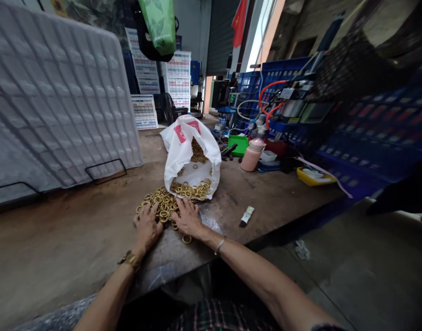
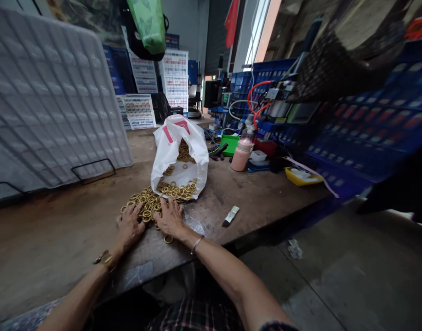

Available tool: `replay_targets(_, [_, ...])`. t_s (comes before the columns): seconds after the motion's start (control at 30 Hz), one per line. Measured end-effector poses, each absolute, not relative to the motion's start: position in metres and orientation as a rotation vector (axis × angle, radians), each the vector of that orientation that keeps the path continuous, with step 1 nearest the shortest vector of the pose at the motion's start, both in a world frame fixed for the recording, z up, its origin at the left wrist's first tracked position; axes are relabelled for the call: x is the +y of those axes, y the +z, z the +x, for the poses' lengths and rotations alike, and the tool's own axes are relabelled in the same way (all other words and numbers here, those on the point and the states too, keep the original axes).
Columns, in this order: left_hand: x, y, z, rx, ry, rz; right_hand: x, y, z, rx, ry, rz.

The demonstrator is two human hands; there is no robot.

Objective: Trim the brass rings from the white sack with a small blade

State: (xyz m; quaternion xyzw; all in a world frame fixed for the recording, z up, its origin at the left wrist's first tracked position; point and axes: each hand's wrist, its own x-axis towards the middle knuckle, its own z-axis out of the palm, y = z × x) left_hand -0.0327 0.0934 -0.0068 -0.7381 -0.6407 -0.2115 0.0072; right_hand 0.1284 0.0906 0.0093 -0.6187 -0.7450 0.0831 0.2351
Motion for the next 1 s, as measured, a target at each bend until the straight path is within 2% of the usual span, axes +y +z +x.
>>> replay_targets(0.1, [0.096,-0.010,-0.035,-1.993,-0.730,-2.315,0.077,0.021,0.158,-2.127,0.109,-1.516])
replay_targets(0.23, [0.097,-0.015,-0.038,-1.971,-0.831,-2.292,0.061,0.020,0.229,-2.102,-0.162,-1.508])
replay_targets(0.4, [0.098,-0.020,-0.042,-1.948,-1.092,-2.235,0.047,-0.003,0.327,-1.962,-0.407,-1.691])
replay_targets(0.5, [0.100,-0.022,-0.045,-1.965,-1.251,-2.114,0.040,-0.024,0.362,-2.008,-0.408,-1.681])
replay_targets(0.7, [0.102,-0.021,-0.048,-1.950,-1.293,-2.022,0.031,-0.050,0.372,-2.135,-0.352,-1.648])
replay_targets(1.0, [0.067,-0.007,-0.026,-1.745,-1.245,-1.957,0.024,-0.029,0.356,-2.140,-0.467,-1.724])
